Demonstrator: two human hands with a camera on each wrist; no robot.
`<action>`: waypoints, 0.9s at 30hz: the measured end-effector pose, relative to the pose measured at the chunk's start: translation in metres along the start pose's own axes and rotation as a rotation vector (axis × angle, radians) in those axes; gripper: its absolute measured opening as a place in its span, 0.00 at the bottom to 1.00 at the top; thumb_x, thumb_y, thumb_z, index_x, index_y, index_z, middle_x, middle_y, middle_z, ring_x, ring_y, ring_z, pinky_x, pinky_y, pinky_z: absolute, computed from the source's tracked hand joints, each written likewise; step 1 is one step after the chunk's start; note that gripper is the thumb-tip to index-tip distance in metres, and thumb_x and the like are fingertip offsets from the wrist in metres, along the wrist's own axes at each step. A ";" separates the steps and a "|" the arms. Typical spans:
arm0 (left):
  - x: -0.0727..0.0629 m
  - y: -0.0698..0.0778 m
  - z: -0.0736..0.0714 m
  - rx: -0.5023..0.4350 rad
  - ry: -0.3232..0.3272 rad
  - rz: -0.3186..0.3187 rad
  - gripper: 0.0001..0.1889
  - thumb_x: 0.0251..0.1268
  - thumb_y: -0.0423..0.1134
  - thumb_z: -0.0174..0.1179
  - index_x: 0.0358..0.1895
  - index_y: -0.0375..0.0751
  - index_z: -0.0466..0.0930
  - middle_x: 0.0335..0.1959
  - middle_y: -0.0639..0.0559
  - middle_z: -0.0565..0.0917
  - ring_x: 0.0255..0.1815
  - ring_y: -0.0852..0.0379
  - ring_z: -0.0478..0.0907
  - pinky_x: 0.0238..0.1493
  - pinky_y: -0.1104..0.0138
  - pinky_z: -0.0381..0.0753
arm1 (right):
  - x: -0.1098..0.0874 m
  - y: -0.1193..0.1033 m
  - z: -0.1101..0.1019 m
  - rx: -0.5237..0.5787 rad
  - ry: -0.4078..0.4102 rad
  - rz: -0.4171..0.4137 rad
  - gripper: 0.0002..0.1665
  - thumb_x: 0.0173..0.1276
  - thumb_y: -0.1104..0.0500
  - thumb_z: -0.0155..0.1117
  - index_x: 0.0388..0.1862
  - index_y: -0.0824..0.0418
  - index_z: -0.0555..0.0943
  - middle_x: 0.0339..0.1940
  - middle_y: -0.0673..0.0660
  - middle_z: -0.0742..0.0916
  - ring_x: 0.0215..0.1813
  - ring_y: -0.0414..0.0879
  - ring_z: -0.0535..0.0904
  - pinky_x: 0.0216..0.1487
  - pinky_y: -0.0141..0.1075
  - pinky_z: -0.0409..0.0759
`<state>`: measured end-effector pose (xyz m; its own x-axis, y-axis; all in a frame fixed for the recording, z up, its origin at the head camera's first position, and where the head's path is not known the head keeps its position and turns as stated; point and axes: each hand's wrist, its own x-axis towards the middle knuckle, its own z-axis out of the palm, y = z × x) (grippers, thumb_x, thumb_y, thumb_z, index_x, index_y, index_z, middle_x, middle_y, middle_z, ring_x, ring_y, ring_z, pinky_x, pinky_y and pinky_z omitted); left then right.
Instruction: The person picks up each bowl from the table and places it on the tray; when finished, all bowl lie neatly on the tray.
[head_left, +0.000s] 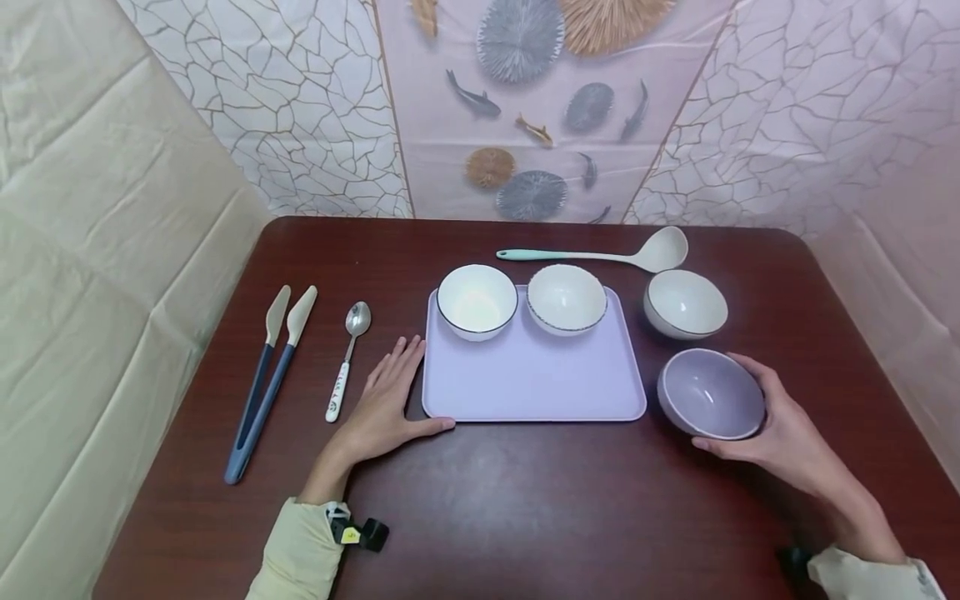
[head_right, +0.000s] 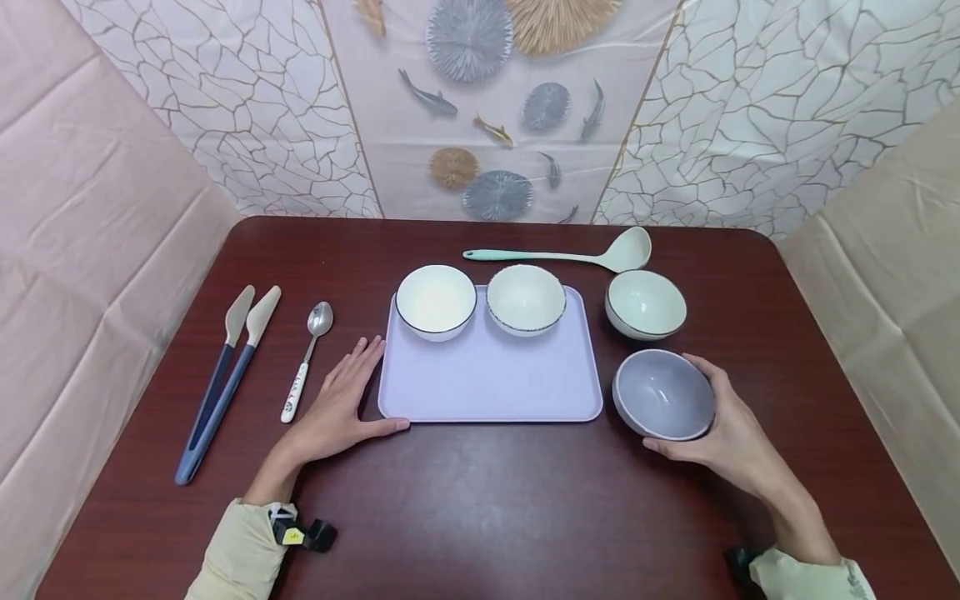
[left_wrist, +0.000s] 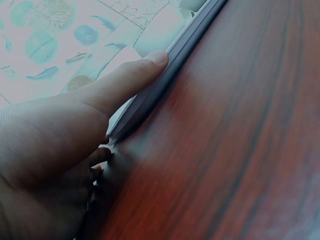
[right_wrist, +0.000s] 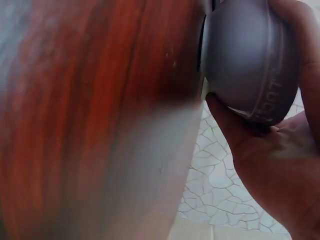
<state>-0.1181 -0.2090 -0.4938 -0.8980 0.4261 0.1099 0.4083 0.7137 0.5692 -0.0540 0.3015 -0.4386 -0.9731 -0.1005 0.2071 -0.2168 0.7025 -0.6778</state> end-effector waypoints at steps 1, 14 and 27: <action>0.000 0.000 0.000 0.001 0.000 0.004 0.62 0.49 0.71 0.66 0.79 0.41 0.43 0.79 0.45 0.47 0.79 0.49 0.36 0.73 0.50 0.40 | -0.002 -0.002 -0.002 -0.002 0.003 -0.001 0.72 0.29 0.64 0.90 0.76 0.53 0.60 0.60 0.58 0.74 0.54 0.34 0.70 0.49 0.16 0.63; -0.002 0.002 -0.002 -0.008 -0.007 -0.005 0.62 0.49 0.71 0.65 0.79 0.40 0.43 0.79 0.44 0.47 0.79 0.48 0.36 0.73 0.49 0.40 | 0.021 -0.079 0.044 0.328 -0.258 -0.134 0.73 0.30 0.65 0.90 0.76 0.56 0.58 0.67 0.56 0.73 0.61 0.47 0.72 0.56 0.26 0.69; -0.002 0.001 -0.006 0.004 -0.001 0.002 0.63 0.49 0.72 0.65 0.79 0.39 0.43 0.79 0.45 0.48 0.79 0.48 0.37 0.74 0.50 0.40 | 0.071 -0.146 0.149 0.296 -0.231 -0.074 0.73 0.29 0.46 0.90 0.71 0.55 0.54 0.62 0.52 0.75 0.59 0.48 0.73 0.58 0.48 0.71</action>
<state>-0.1169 -0.2122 -0.4883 -0.8969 0.4282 0.1105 0.4110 0.7147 0.5659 -0.1033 0.0868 -0.4304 -0.9386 -0.3228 0.1216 -0.2671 0.4569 -0.8485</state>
